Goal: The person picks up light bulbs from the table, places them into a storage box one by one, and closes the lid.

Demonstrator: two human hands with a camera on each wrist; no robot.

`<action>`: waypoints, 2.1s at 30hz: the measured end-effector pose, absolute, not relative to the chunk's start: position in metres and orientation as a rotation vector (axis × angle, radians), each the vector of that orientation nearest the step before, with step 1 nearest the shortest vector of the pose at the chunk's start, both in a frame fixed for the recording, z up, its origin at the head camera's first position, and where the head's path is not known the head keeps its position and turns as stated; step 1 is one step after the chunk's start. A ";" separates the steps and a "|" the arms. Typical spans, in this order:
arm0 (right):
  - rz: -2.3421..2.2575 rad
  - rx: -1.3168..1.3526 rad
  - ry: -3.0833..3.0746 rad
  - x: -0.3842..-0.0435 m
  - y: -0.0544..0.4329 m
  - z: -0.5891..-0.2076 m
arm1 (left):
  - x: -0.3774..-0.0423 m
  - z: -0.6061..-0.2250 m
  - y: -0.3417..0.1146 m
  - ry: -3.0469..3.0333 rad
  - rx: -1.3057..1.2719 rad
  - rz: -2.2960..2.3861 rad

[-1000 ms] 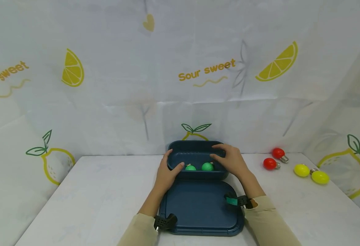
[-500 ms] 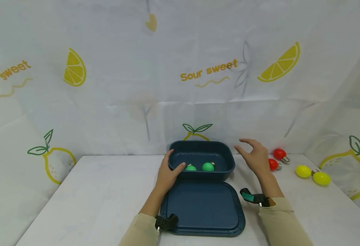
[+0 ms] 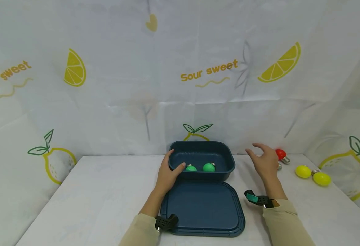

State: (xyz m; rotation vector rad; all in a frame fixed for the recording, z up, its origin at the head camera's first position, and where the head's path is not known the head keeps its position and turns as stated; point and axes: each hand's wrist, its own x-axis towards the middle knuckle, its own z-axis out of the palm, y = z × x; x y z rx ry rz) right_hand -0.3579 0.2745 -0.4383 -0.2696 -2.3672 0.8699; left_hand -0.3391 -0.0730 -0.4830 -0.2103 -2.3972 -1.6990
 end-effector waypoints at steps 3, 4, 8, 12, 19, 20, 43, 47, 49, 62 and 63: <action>0.847 -0.310 -2.344 -0.358 0.280 -0.446 | -0.339 -0.483 -0.073 -2.398 -0.211 -1.696; 0.853 -0.319 -2.324 -0.357 0.282 -0.449 | -0.339 -0.483 -0.073 -2.398 -0.211 -1.696; 0.864 -0.323 -2.250 -0.357 0.288 -0.461 | -0.338 -0.483 -0.073 -2.390 -0.212 -1.705; 0.846 -0.342 -2.221 -0.358 0.291 -0.469 | -0.338 -0.483 -0.073 -2.389 -0.215 -1.708; 0.869 -0.436 -2.332 -0.358 0.292 -0.474 | -0.338 -0.483 -0.074 -2.387 -0.223 -1.705; 0.879 -0.443 -2.345 -0.358 0.292 -0.474 | -0.339 -0.483 -0.074 -2.387 -0.223 -1.703; 0.874 -0.220 -2.531 -0.359 0.281 -0.476 | -0.340 -0.485 -0.074 -2.378 -0.229 -1.714; 0.856 -0.227 -2.527 -0.359 0.280 -0.476 | -0.340 -0.485 -0.073 -2.384 -0.222 -1.709; 0.834 -0.228 -2.535 -0.359 0.280 -0.476 | -0.340 -0.485 -0.073 -2.386 -0.221 -1.705; 0.802 -0.206 -2.574 -0.359 0.282 -0.479 | -0.339 -0.483 -0.073 -2.386 -0.224 -1.702; 0.815 -0.199 -2.576 -0.359 0.282 -0.479 | -0.339 -0.483 -0.073 -2.387 -0.223 -1.699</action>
